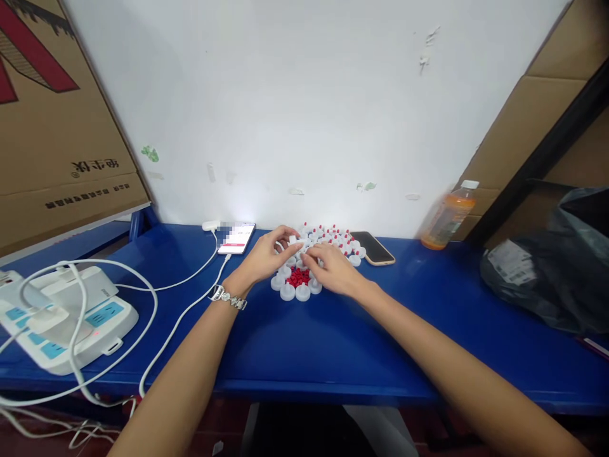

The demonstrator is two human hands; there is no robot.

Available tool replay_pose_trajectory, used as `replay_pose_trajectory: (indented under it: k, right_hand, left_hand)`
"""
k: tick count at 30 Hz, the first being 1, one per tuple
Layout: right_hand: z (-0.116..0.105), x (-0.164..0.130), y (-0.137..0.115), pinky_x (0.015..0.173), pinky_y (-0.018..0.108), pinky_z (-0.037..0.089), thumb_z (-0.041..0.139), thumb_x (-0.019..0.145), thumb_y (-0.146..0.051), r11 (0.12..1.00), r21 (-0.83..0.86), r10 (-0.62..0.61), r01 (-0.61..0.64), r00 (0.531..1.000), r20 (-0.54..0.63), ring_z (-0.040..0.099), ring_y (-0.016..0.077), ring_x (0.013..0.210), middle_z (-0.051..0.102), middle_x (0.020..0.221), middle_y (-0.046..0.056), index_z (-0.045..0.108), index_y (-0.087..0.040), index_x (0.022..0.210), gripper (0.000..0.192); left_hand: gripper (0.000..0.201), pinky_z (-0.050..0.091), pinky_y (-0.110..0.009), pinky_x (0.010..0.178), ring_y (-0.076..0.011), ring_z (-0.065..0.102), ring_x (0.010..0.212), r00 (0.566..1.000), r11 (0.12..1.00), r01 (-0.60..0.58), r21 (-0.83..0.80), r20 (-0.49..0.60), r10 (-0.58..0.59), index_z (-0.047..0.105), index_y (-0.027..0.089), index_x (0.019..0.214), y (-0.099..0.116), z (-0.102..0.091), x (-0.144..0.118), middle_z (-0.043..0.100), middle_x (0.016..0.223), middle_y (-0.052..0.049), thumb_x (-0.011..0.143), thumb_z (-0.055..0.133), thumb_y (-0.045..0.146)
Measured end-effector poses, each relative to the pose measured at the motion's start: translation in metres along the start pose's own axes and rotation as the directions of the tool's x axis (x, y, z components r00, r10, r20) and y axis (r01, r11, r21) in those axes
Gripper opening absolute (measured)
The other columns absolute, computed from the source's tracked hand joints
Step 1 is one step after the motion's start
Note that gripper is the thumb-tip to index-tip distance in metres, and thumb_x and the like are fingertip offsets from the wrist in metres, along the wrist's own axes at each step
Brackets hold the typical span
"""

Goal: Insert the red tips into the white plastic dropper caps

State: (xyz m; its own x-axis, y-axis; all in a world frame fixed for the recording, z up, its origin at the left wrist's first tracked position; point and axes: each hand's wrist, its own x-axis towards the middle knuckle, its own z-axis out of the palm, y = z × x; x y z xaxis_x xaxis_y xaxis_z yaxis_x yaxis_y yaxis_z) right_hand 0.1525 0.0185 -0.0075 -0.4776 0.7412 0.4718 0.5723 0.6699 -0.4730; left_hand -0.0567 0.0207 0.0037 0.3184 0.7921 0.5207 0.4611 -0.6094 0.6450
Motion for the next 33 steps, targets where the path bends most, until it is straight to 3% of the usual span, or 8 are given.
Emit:
replay_pose_trajectory:
  k: [2, 7, 12, 16, 22, 27, 30, 33]
  right_hand:
    - [0.000, -0.001, 0.000, 0.075, 0.031, 0.036, 0.041, 0.099, -0.038, 1.000, -0.007, -0.011, 0.011, 1.000, 0.002, 0.052, 0.0179, 0.078, 0.058, 0.074, 0.003, 0.057, -0.019, 0.074, 0.036]
    - [-0.016, -0.013, -0.002, 0.065, 0.027, 0.038, 0.042, 0.099, -0.041, 0.963, 0.244, 0.135, -0.113, 0.988, -0.075, 0.053, 0.0143, 0.068, 0.063, 0.077, 0.000, 0.061, -0.019, 0.103, 0.029]
    - [-0.030, -0.032, -0.002, 0.062, 0.024, 0.039, 0.051, 0.095, -0.034, 0.948, 0.311, 0.108, -0.062, 0.985, -0.132, 0.054, 0.0122, 0.068, 0.063, 0.077, 0.000, 0.060, -0.018, 0.089, 0.019]
    - [-0.049, -0.051, 0.014, 0.057, 0.024, 0.037, 0.055, 0.088, -0.025, 0.977, 0.162, 0.171, -0.141, 0.967, -0.190, 0.051, 0.0111, 0.059, 0.059, 0.066, -0.002, 0.058, -0.019, 0.079, 0.012]
    - [-0.060, -0.070, 0.034, 0.056, 0.024, 0.037, 0.058, 0.081, -0.017, 0.969, -0.013, 0.247, -0.247, 0.968, 0.047, 0.056, 0.0114, 0.056, 0.064, 0.064, -0.002, 0.061, -0.019, 0.079, 0.004]
    - [-0.060, -0.054, 0.043, 0.060, 0.025, 0.039, 0.056, 0.089, -0.031, 0.953, -0.031, 0.298, -0.300, 0.953, -0.057, 0.058, 0.0128, 0.056, 0.065, 0.063, -0.002, 0.061, -0.019, 0.092, 0.013]
    - [-0.060, -0.037, 0.052, 0.063, 0.027, 0.039, 0.058, 0.088, -0.034, 0.910, -0.239, 0.322, -0.338, 0.941, -0.106, 0.062, 0.0167, 0.066, 0.069, 0.072, 0.002, 0.063, -0.019, 0.095, 0.017]
    - [-0.055, -0.021, 0.056, 0.072, 0.031, 0.040, 0.060, 0.086, -0.032, 0.851, -0.445, 0.287, -0.278, 0.957, -0.047, 0.065, 0.0228, 0.081, 0.072, 0.085, 0.009, 0.065, -0.018, 0.089, 0.016]
  left_hand:
    - [0.034, 0.049, -0.030, 0.075, -0.0164, 0.061, 0.084, 1.000, 1.000, 0.001, 0.019, 0.027, -0.002, 0.062, 0.021, 0.111, 0.000, 0.005, -0.002, 0.067, 0.099, -0.005, 0.090, 0.059, 0.048]
    - [0.037, 0.049, -0.031, 0.075, -0.0164, 0.061, 0.081, 0.996, 0.999, 0.019, 0.051, 0.083, -0.023, 0.062, 0.022, 0.108, 0.007, 0.021, -0.004, 0.069, 0.102, -0.003, 0.085, 0.065, 0.051]
    - [0.036, 0.048, -0.032, 0.081, -0.0183, 0.062, 0.092, 0.986, 0.997, -0.068, 0.048, 0.154, 0.060, 0.061, 0.024, 0.109, 0.025, 0.040, -0.003, 0.068, 0.106, -0.002, 0.085, 0.067, 0.050]
    - [0.033, 0.048, -0.034, 0.082, -0.0196, 0.062, 0.096, 0.983, 0.991, -0.095, 0.092, 0.164, 0.079, 0.061, 0.023, 0.111, 0.033, 0.047, 0.005, 0.068, 0.110, -0.004, 0.090, 0.060, 0.048]
    - [0.026, 0.047, -0.036, 0.081, -0.0219, 0.060, 0.093, 0.968, 0.969, -0.163, 0.186, 0.222, 0.120, 0.064, 0.022, 0.099, 0.035, 0.066, 0.028, 0.069, 0.099, -0.004, 0.097, 0.047, 0.041]
    - [0.026, 0.046, -0.037, 0.079, -0.0228, 0.059, 0.089, 0.957, 0.950, -0.209, 0.232, 0.250, 0.150, 0.064, 0.021, 0.097, 0.037, 0.082, 0.044, 0.068, 0.093, -0.005, 0.097, 0.045, 0.037]
    - [0.025, 0.046, -0.037, 0.078, -0.0227, 0.059, 0.088, 0.966, 0.946, -0.206, 0.252, 0.209, 0.154, 0.064, 0.021, 0.097, 0.035, 0.086, 0.047, 0.067, 0.093, -0.005, 0.098, 0.043, 0.034]
    - [0.022, 0.046, -0.039, 0.082, -0.0234, 0.059, 0.091, 0.975, 0.941, -0.196, 0.275, 0.159, 0.157, 0.063, 0.021, 0.096, 0.030, 0.085, 0.043, 0.068, 0.095, -0.005, 0.098, 0.044, 0.033]
